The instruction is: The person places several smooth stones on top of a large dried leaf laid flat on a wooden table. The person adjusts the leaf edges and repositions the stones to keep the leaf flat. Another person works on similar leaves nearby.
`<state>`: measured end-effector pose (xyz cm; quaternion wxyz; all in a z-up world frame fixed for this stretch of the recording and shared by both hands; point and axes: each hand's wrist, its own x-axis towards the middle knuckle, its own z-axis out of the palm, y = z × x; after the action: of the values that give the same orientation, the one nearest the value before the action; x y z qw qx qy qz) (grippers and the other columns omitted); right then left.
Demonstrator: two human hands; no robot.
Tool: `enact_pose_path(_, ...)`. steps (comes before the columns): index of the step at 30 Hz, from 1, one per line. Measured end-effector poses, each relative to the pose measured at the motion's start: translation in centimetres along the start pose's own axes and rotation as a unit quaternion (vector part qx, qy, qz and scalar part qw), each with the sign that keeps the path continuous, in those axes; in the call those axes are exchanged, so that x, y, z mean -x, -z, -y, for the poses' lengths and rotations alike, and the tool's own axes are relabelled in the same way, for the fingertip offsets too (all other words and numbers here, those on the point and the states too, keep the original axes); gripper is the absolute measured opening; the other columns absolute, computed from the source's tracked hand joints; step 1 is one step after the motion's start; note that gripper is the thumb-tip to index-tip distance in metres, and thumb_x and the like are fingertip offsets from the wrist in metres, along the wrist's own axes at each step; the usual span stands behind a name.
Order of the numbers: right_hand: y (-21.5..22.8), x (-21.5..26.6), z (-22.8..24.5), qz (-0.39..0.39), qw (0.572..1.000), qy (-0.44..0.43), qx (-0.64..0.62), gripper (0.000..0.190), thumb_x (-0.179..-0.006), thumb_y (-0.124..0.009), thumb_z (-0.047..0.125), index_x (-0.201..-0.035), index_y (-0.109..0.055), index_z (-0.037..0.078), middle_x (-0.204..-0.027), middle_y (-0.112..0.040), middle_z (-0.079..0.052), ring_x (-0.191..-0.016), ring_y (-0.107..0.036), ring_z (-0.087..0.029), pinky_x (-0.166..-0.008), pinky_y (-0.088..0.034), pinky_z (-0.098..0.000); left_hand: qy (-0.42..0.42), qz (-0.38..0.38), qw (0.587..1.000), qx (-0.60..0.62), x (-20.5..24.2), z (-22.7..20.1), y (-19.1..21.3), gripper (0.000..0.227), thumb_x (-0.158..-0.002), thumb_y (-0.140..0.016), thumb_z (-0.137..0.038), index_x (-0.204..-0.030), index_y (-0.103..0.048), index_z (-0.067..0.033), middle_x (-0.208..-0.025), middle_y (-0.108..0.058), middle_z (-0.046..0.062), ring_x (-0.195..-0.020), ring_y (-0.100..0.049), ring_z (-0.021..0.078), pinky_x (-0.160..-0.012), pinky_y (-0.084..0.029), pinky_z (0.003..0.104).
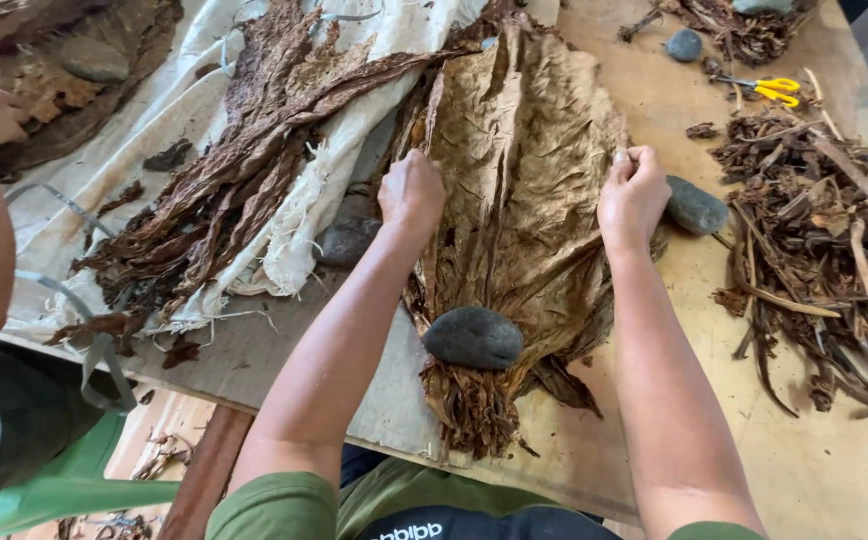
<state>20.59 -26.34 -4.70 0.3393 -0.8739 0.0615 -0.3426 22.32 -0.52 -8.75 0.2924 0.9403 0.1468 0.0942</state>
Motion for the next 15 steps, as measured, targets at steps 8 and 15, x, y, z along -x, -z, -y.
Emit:
enact_pose_path(8,-0.4,1.1,-4.2,0.153,0.959,-0.086,0.222,0.020,-0.099,-0.047,0.026,-0.108,-0.059,0.012,-0.079,-0.067,-0.022,-0.081,-0.068,-0.042,-0.071,-0.055,-0.0523,-0.024,-0.049,0.986,-0.160,-1.3,5.1,1.2,0.017,-0.090,-0.037,-0.005,-0.104,-0.048,-0.0049,-0.085,-0.069,0.018,-0.083,-0.069,0.0390,-0.068,-0.055,0.055)
enact_pose_path(15,0.8,1.2,-2.7,0.193,0.961,-0.091,0.178,0.026,-0.101,-0.047,0.025,-0.112,-0.057,0.003,-0.081,-0.066,-0.025,-0.082,-0.067,-0.044,-0.068,-0.054,-0.0560,-0.042,-0.060,0.969,-0.238,-1.3,5.3,0.7,0.022,-0.093,-0.032,-0.003,-0.104,-0.050,-0.0039,-0.087,-0.067,0.017,-0.079,-0.069,0.0381,-0.062,-0.054,0.058)
